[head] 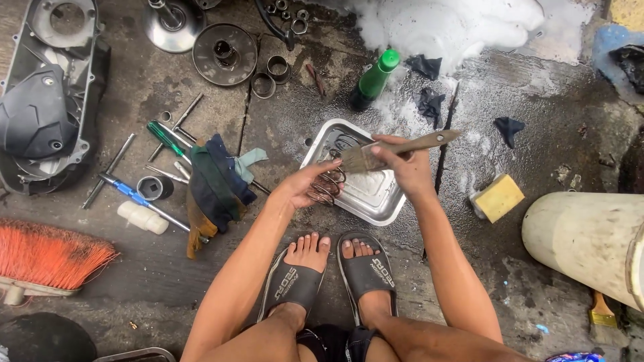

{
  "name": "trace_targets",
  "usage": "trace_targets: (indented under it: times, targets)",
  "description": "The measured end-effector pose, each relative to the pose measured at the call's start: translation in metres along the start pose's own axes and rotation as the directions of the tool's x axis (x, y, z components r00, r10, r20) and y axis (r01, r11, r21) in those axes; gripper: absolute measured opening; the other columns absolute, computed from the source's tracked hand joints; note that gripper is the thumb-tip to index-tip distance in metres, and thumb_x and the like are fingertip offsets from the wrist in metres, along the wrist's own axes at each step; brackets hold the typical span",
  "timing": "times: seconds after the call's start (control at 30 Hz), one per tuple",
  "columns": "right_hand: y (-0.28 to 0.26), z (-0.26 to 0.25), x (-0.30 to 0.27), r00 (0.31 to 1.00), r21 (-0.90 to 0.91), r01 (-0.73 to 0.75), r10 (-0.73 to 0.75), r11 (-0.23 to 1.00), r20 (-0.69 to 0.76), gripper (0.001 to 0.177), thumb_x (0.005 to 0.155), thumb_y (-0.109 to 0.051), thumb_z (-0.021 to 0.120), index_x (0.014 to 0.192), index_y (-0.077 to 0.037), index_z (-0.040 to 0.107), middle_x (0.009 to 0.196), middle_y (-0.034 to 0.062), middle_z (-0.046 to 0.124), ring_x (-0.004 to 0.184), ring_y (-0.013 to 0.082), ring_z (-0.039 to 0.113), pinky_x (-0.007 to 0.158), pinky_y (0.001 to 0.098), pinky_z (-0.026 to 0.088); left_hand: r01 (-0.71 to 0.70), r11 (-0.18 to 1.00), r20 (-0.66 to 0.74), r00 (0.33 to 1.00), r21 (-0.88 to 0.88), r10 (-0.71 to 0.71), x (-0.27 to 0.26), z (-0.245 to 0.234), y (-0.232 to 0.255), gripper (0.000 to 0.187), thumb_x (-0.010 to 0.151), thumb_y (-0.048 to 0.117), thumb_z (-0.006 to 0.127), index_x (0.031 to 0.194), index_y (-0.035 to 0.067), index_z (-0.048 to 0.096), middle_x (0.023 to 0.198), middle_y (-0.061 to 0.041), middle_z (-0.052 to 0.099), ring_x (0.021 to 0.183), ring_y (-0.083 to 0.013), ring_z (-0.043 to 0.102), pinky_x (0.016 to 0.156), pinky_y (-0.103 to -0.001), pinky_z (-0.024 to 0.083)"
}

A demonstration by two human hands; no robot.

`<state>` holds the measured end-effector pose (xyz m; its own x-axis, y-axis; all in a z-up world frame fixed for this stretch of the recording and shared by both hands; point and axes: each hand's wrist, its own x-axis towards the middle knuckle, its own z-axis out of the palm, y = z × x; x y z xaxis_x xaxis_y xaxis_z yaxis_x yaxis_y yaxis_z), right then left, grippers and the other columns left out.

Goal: Cleaning a metal tray and a motorcycle spring using a brush and cleaning solution in a wash area.

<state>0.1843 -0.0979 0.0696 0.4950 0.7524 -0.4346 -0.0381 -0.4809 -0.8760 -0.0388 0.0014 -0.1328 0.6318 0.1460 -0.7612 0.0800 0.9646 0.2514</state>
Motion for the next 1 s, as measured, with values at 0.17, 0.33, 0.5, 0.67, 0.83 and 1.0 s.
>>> trace_targets:
  times: [0.17, 0.33, 0.5, 0.67, 0.83, 1.0]
  targets:
    - [0.031, -0.003, 0.0, 0.978, 0.028, -0.129, 0.132, 0.991, -0.161, 0.036, 0.098, -0.016, 0.071, 0.131, -0.003, 0.065, 0.131, 0.0302, 0.062, 0.122, 0.0454, 0.061, 0.108, 0.0525, 0.049, -0.107, 0.992, 0.04, 0.994, 0.058, 0.105, -0.096, 0.082, 0.037, 0.056, 0.085, 0.028, 0.075, 0.132, 0.003, 0.057, 0.116, -0.016, 0.066, 0.097, -0.0337, 0.074, 0.083, -0.046, 0.063]
    - [0.072, -0.014, -0.017, 0.929, 0.455, -0.184, 0.305, 0.871, -0.208, 0.041, 0.095, -0.011, 0.069, 0.132, 0.006, 0.061, 0.125, 0.0334, 0.056, 0.112, 0.0364, 0.067, 0.103, 0.0507, 0.056, -0.174, 0.983, -0.015, 0.984, 0.062, 0.175, -0.114, 0.092, 0.051, 0.044, 0.084, 0.025, 0.064, 0.126, 0.012, 0.057, 0.127, -0.016, 0.07, 0.108, -0.0312, 0.073, 0.087, -0.044, 0.063]
    - [0.096, -0.047, -0.026, 0.908, 0.414, -0.09, 0.246, 0.906, -0.34, 0.038, 0.093, -0.002, 0.07, 0.127, 0.011, 0.06, 0.109, 0.0323, 0.067, 0.093, 0.0306, 0.073, 0.093, 0.048, 0.063, -0.296, 0.942, -0.137, 0.938, 0.157, 0.318, -0.11, 0.094, 0.048, 0.048, 0.082, 0.019, 0.079, 0.122, 0.007, 0.056, 0.111, -0.02, 0.073, 0.071, -0.0291, 0.077, 0.067, -0.039, 0.067]
    - [0.094, -0.01, -0.009, 0.924, 0.448, -0.074, 0.231, 0.891, -0.306, 0.025, 0.094, -0.003, 0.072, 0.118, 0.006, 0.068, 0.113, 0.035, 0.067, 0.1, 0.0412, 0.072, 0.093, 0.0474, 0.064, -0.366, 0.915, -0.175, 0.902, 0.17, 0.394, -0.093, 0.095, 0.037, 0.053, 0.081, 0.014, 0.085, 0.126, 0.002, 0.059, 0.096, -0.017, 0.066, 0.075, -0.0327, 0.077, 0.07, -0.044, 0.067]
    - [0.077, 0.005, -0.01, 0.967, 0.415, -0.126, 0.205, 0.901, -0.151, 0.025, 0.092, -0.005, 0.077, 0.113, 0.006, 0.071, 0.113, 0.0349, 0.068, 0.097, 0.0417, 0.073, 0.09, 0.048, 0.064, -0.332, 0.913, -0.219, 0.897, 0.236, 0.383, -0.097, 0.092, 0.037, 0.055, 0.084, 0.018, 0.077, 0.13, 0.004, 0.05, 0.109, -0.021, 0.072, 0.084, -0.0259, 0.076, 0.076, -0.043, 0.066]
    - [0.074, -0.041, -0.023, 0.958, 0.164, -0.058, 0.101, 0.985, -0.268, 0.019, 0.097, 0.0, 0.069, 0.113, 0.01, 0.069, 0.107, 0.0408, 0.065, 0.092, 0.0443, 0.072, 0.085, 0.046, 0.065, -0.318, 0.937, -0.242, 0.906, 0.147, 0.346, -0.108, 0.088, 0.039, 0.043, 0.084, 0.013, 0.069, 0.122, 0.004, 0.053, 0.103, -0.021, 0.074, 0.074, -0.0251, 0.076, 0.07, -0.041, 0.067]
